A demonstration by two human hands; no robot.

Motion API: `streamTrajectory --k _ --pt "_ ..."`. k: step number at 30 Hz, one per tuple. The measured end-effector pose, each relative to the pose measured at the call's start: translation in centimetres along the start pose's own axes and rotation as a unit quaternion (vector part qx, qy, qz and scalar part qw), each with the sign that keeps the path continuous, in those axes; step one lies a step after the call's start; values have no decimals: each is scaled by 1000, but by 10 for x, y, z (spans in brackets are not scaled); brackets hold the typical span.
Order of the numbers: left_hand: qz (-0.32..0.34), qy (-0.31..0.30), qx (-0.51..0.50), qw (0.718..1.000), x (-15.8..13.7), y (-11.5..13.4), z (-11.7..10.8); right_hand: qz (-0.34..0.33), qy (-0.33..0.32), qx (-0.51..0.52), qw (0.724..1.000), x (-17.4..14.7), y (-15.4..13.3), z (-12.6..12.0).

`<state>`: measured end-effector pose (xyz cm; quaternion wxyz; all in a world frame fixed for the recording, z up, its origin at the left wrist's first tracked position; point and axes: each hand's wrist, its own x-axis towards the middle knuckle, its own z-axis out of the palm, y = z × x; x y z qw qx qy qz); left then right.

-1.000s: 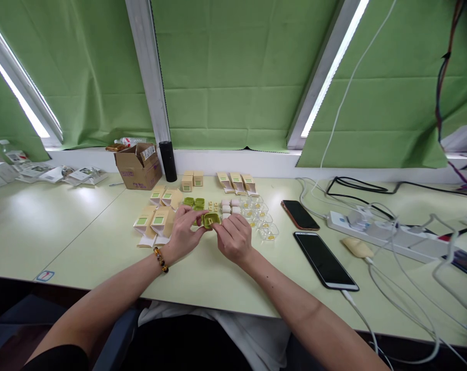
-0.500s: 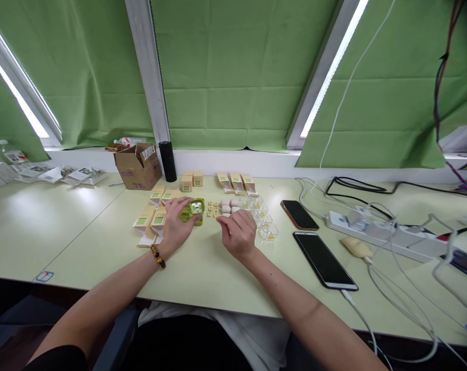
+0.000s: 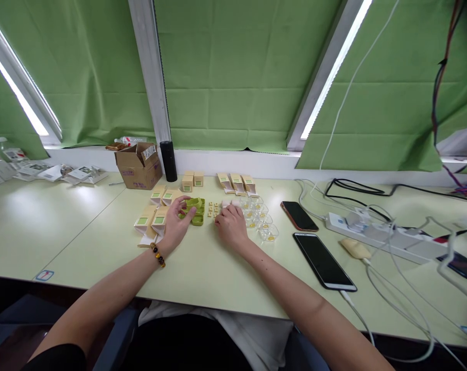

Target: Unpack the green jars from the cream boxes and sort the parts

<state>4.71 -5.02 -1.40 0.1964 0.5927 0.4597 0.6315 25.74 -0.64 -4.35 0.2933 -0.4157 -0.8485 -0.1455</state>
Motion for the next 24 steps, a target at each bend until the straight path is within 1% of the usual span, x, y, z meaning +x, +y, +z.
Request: streamTrajectory --k 5,9,12,14,16,20,22,24 --pt "-36 -1 -19 999 -1 2 2 4 7 -17 1000 -2 3 9" --pt "-68 -15 -83 994 -3 2 3 -2 2 -15 1000 -3 5 14" --pt "-88 -25 -128 988 -3 5 4 -2 6 -9 1000 -3 5 12" --pt "-102 -27 -154 982 -3 7 5 -8 28 -2 1000 -3 6 7" --pt "-113 -26 -173 978 -3 10 6 -7 69 7 998 -3 8 -1" --pt "-119 -29 -172 978 -3 14 7 19 156 31 987 -5 12 -16" --pt "-134 -38 -165 976 -3 15 7 19 177 48 983 -7 12 -20" --pt "-154 -46 -171 972 -3 14 7 6 181 67 981 -10 9 -21"
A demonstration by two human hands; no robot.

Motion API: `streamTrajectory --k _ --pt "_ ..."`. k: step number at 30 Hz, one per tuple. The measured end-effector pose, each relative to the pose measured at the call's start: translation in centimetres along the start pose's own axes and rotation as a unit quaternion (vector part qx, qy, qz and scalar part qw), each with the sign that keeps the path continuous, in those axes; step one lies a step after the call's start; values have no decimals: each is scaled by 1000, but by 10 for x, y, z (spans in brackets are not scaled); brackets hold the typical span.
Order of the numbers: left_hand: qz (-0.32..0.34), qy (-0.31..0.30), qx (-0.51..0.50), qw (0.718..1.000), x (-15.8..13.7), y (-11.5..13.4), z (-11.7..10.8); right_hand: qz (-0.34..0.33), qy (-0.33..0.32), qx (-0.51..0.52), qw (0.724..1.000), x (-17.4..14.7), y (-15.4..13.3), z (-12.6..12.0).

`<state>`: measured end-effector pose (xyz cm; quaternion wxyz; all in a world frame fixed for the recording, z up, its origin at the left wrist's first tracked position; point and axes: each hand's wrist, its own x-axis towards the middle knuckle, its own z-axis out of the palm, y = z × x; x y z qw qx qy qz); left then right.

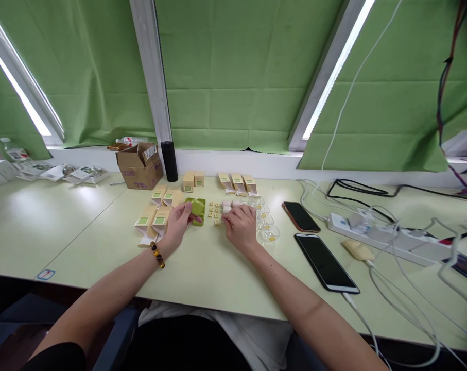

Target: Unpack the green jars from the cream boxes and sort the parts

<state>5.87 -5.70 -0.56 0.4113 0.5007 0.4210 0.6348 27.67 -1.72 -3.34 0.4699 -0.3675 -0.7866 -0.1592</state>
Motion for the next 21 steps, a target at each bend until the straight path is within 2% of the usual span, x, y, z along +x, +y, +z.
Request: streamTrajectory --k 8,12,17,21 --pt "-105 -33 -95 989 3 -6 0 -75 -28 59 995 -5 -29 -2" --pt "-108 -48 -107 987 1 -4 0 -100 -18 79 992 -4 -34 -4" --pt "-104 -57 -139 983 1 -5 -4 -98 -25 86 991 -5 -31 -2" --pt "-119 -51 -115 985 5 -4 -9 -108 -21 92 990 -6 -31 -2"
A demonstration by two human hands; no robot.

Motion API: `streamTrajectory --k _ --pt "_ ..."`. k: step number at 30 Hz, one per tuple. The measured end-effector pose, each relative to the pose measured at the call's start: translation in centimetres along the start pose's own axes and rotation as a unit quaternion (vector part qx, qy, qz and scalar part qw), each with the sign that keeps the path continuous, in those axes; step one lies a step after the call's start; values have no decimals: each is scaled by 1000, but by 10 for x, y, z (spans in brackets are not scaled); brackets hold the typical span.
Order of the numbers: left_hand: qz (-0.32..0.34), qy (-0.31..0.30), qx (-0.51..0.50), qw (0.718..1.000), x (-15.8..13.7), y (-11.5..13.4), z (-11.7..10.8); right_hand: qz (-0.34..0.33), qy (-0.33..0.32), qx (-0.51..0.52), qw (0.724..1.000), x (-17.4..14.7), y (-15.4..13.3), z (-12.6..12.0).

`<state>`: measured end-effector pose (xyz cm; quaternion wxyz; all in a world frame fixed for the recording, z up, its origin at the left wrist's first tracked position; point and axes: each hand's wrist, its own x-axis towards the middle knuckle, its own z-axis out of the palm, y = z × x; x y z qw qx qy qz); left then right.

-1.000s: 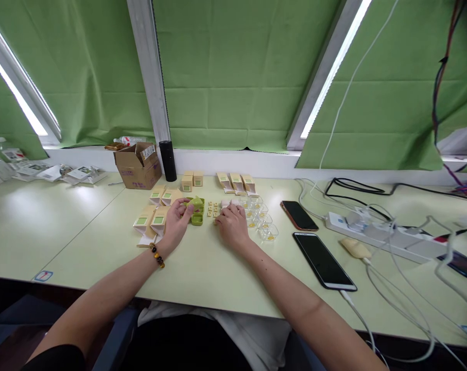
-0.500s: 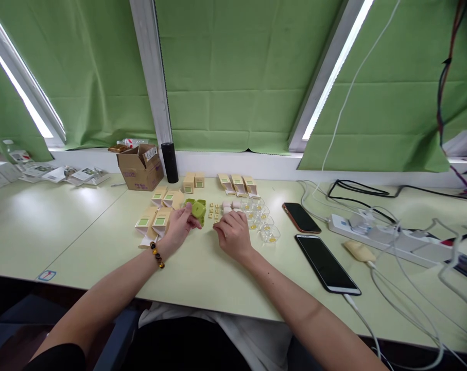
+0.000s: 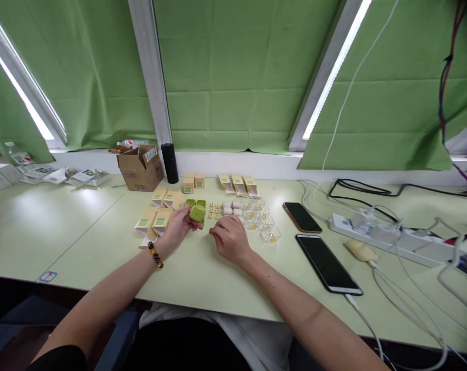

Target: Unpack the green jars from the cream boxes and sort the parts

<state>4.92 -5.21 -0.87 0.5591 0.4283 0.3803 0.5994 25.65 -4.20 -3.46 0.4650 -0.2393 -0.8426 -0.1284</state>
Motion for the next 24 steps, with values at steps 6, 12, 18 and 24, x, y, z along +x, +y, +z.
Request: streamTrajectory --k 6,12,18,24 --pt "67 -46 168 982 1 15 -7 -24 -4 18 1000 0 -3 0" --pt "173 -109 463 863 -4 30 -10 -55 -74 29 995 -6 -9 -1" --pt "226 -200 581 756 -5 44 -18 -81 -225 45 970 -11 -20 1" --pt "209 -237 632 707 -1 47 -27 -70 -309 64 946 -9 -26 -2"
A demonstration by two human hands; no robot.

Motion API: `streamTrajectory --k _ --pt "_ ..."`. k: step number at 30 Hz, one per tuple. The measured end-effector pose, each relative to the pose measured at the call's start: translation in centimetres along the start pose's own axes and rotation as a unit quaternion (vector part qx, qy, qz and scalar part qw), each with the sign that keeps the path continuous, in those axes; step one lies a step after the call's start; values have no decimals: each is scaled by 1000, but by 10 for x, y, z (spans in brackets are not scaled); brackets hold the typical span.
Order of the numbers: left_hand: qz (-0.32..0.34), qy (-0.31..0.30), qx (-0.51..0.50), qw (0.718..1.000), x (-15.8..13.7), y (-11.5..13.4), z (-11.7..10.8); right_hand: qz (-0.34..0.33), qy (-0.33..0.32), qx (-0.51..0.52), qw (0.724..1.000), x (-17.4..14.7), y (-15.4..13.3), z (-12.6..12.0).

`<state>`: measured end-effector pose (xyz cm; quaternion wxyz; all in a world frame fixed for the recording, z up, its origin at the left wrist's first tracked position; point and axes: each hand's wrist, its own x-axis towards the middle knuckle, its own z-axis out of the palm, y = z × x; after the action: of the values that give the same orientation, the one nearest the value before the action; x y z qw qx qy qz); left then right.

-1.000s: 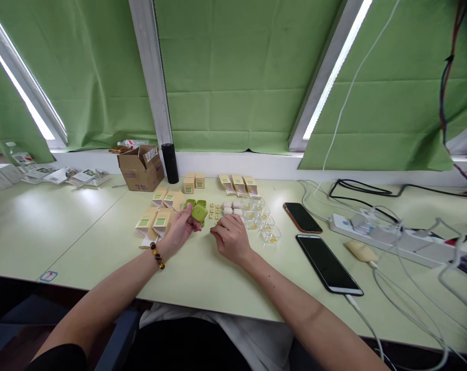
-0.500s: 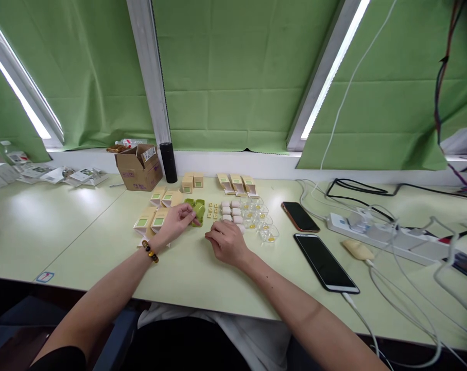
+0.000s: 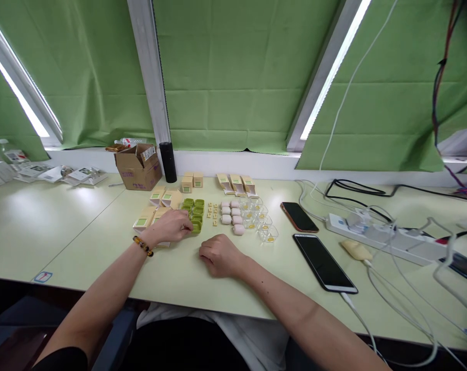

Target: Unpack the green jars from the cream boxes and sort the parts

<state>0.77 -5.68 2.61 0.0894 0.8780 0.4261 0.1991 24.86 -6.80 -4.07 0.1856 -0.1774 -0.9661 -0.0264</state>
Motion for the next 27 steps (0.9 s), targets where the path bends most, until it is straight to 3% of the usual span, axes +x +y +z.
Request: streamTrajectory --k 5,13,19,27 --pt "11 -3 -4 1000 -1 -3 6 13 -20 9 1000 1 0 -4" --pt "18 -52 87 995 -1 0 10 21 -21 7 1000 2 -1 -6" --pt "-2 -46 88 995 -1 4 8 63 -34 -12 997 2 1 -11" --pt "-3 -34 72 997 -2 1 10 66 -36 -6 997 1 2 -12"
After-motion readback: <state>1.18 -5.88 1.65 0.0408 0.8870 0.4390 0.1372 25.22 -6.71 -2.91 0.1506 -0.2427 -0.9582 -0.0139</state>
